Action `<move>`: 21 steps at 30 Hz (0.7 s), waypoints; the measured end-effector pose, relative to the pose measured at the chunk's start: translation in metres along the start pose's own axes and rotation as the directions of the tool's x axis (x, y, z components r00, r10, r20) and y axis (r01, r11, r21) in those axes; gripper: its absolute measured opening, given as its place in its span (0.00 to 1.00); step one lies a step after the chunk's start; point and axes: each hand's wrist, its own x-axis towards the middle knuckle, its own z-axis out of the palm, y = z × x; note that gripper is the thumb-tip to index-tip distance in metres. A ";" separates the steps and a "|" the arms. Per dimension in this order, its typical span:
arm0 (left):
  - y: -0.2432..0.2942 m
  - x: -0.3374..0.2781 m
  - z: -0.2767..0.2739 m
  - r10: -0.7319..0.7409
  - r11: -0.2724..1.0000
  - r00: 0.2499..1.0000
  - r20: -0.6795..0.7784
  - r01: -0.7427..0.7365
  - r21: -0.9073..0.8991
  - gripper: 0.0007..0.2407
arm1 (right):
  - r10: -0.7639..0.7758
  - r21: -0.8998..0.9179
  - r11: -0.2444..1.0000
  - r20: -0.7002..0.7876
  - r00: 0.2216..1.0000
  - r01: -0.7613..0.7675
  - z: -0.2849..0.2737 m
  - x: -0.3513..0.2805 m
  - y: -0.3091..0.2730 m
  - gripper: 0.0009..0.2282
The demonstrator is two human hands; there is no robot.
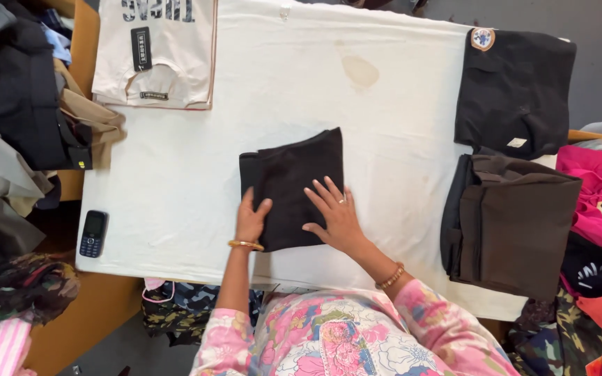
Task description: Folding various items of clothing on a white surface.
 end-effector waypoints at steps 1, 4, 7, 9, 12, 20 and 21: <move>-0.011 0.004 -0.012 -0.002 1.000 1.000 0.000 0.002 0.000 0.18 | 0.001 0.001 1.000 0.002 1.000 -0.001 0.012 0.001 0.001 0.35; -0.032 0.016 -0.039 -0.043 0.997 0.995 -0.088 0.048 0.055 0.15 | -0.017 -0.116 0.993 0.129 0.991 0.032 0.042 0.005 0.001 0.36; -0.026 0.025 -0.043 -0.068 0.980 0.981 -0.179 0.099 0.174 0.13 | -0.015 -0.168 0.985 0.182 0.983 0.046 0.062 0.008 -0.001 0.35; -0.021 0.026 -0.042 -0.070 0.872 0.950 -0.305 0.207 0.444 0.14 | -0.021 -0.180 0.982 0.182 0.983 0.054 0.069 0.007 -0.002 0.34; -0.029 0.018 -0.038 0.107 0.725 0.919 -0.379 0.189 0.663 0.17 | -0.029 -0.181 0.981 0.210 0.977 0.068 0.075 0.002 0.000 0.34; -0.023 0.030 -0.047 -0.252 0.933 0.929 -0.272 0.308 0.188 0.27 | 0.028 -0.057 0.998 0.308 0.951 -0.011 0.060 0.011 0.005 0.35; -0.018 0.033 -0.047 -0.424 0.903 0.896 -0.132 0.430 0.016 0.26 | 0.029 0.012 0.999 0.299 0.954 -0.034 0.055 0.011 0.006 0.35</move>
